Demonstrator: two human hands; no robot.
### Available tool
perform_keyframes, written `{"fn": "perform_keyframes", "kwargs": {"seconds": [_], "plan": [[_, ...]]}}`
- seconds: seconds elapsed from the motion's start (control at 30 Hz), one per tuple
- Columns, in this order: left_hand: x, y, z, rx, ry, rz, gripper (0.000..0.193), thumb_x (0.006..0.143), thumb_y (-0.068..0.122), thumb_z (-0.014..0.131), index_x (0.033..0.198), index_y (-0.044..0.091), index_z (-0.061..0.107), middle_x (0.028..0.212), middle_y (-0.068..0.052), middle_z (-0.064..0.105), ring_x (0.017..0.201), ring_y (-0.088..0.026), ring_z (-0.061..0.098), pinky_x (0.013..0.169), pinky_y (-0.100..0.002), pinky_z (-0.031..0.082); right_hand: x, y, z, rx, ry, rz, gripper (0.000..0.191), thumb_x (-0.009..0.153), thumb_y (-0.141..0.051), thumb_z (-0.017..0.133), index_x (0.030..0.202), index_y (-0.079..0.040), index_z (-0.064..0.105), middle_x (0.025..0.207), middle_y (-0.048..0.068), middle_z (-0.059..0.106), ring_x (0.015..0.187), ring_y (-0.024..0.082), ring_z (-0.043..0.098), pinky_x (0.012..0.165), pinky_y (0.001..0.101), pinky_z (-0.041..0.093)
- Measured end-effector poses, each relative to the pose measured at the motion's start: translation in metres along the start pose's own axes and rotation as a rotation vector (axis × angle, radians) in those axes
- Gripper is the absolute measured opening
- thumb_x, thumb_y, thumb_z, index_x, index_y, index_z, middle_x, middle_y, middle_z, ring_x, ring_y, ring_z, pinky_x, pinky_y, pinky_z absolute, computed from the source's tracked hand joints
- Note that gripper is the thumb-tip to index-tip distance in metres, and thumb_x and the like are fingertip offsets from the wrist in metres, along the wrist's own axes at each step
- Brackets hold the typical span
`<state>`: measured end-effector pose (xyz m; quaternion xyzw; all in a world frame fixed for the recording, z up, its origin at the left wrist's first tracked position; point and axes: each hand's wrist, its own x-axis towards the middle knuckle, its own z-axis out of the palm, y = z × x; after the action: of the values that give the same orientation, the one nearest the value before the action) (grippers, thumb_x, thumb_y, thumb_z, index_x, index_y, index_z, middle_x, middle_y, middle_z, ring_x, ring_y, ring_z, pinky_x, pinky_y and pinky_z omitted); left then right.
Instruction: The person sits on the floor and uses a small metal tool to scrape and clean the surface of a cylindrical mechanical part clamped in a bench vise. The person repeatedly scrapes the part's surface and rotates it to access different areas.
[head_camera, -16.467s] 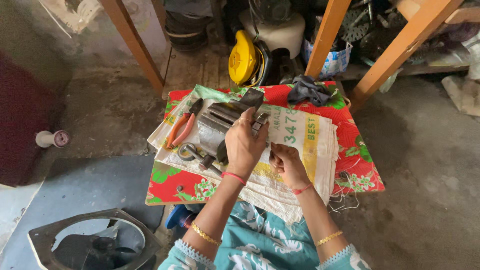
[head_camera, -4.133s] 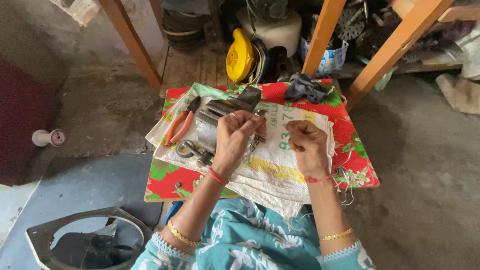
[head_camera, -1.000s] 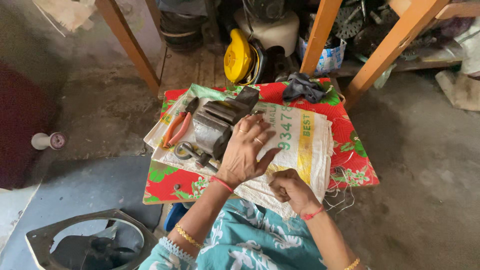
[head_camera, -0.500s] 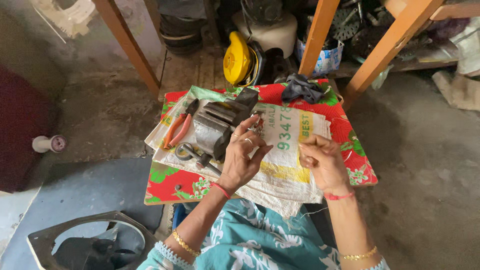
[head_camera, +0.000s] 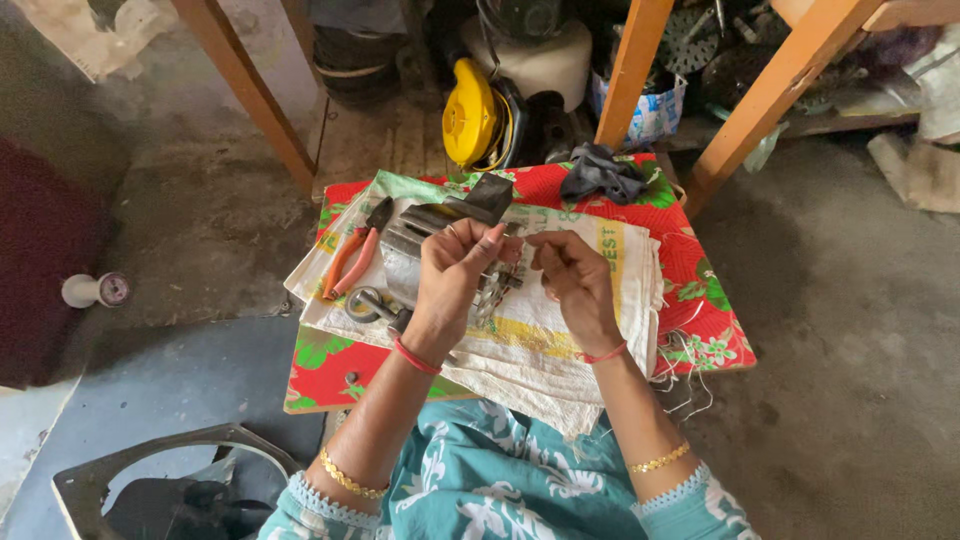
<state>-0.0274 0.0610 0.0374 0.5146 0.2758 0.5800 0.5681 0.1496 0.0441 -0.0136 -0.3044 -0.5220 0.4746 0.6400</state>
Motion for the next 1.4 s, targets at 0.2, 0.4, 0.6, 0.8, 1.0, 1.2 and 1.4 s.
{"fn": "perform_keyframes", "kwargs": {"seconds": [0.2,0.4,0.6,0.8,1.0,1.2,1.4], "plan": [[-0.007,-0.002,-0.005,0.015,0.012,0.004,0.019,0.098,0.013,0.074,0.086,-0.001,0.068,0.082,-0.005,0.071,0.075,-0.007,0.06,0.07,-0.023,0.046,0.006,0.003,0.012,-0.075,-0.178,-0.098,0.021,0.102,-0.001,0.059,0.123,0.0,0.064,0.113,0.004,0.071,0.104,0.007,0.067,0.093,0.0233,0.056],[-0.013,-0.005,0.007,0.249,-0.031,0.217,0.02,0.099,0.013,0.072,0.086,0.0,0.065,0.083,-0.002,0.07,0.079,-0.005,0.06,0.074,-0.023,0.05,0.0,0.017,0.009,-0.007,-0.171,-0.079,0.009,0.106,-0.001,0.065,0.114,0.001,0.063,0.103,0.0,0.063,0.094,0.004,0.058,0.083,0.0213,0.05],[0.015,-0.006,0.0,0.148,0.079,0.172,0.019,0.1,0.012,0.069,0.087,0.001,0.061,0.075,0.002,0.063,0.065,-0.004,0.055,0.059,-0.021,0.045,0.006,0.032,0.012,-0.085,-0.108,-0.009,0.005,0.1,-0.001,0.065,0.103,0.0,0.061,0.091,-0.002,0.061,0.083,0.004,0.055,0.076,0.0218,0.048],[0.029,-0.016,0.008,0.152,0.138,0.275,0.021,0.102,0.012,0.069,0.086,0.003,0.058,0.073,0.003,0.057,0.061,-0.003,0.049,0.054,-0.021,0.041,0.005,0.041,0.01,-0.057,-0.135,-0.073,0.003,0.104,-0.004,0.059,0.103,-0.004,0.057,0.092,-0.004,0.059,0.085,0.002,0.053,0.079,0.0198,0.048],[0.039,-0.02,0.017,0.153,0.257,0.295,0.025,0.102,0.013,0.067,0.082,0.004,0.054,0.069,0.004,0.053,0.06,-0.002,0.044,0.052,-0.022,0.037,0.005,0.044,0.014,-0.137,-0.013,0.045,0.006,0.107,-0.005,0.06,0.104,0.0,0.058,0.084,0.001,0.054,0.072,0.007,0.042,0.063,0.0229,0.035],[0.043,-0.026,0.018,0.205,0.258,0.386,0.023,0.103,0.01,0.066,0.084,0.002,0.054,0.075,0.005,0.053,0.071,-0.002,0.042,0.061,-0.021,0.038,0.003,0.048,0.023,-0.089,-0.016,-0.108,0.002,0.106,-0.001,0.056,0.107,0.0,0.055,0.093,0.002,0.059,0.083,0.007,0.054,0.076,0.0232,0.049],[0.043,-0.03,0.021,0.272,0.3,0.398,0.024,0.102,0.01,0.067,0.084,0.002,0.053,0.075,0.004,0.054,0.072,-0.003,0.043,0.063,-0.022,0.04,0.0,0.049,0.027,-0.113,0.038,-0.124,0.004,0.104,0.003,0.055,0.108,0.0,0.057,0.094,0.003,0.061,0.084,0.008,0.056,0.076,0.0239,0.05]]}}
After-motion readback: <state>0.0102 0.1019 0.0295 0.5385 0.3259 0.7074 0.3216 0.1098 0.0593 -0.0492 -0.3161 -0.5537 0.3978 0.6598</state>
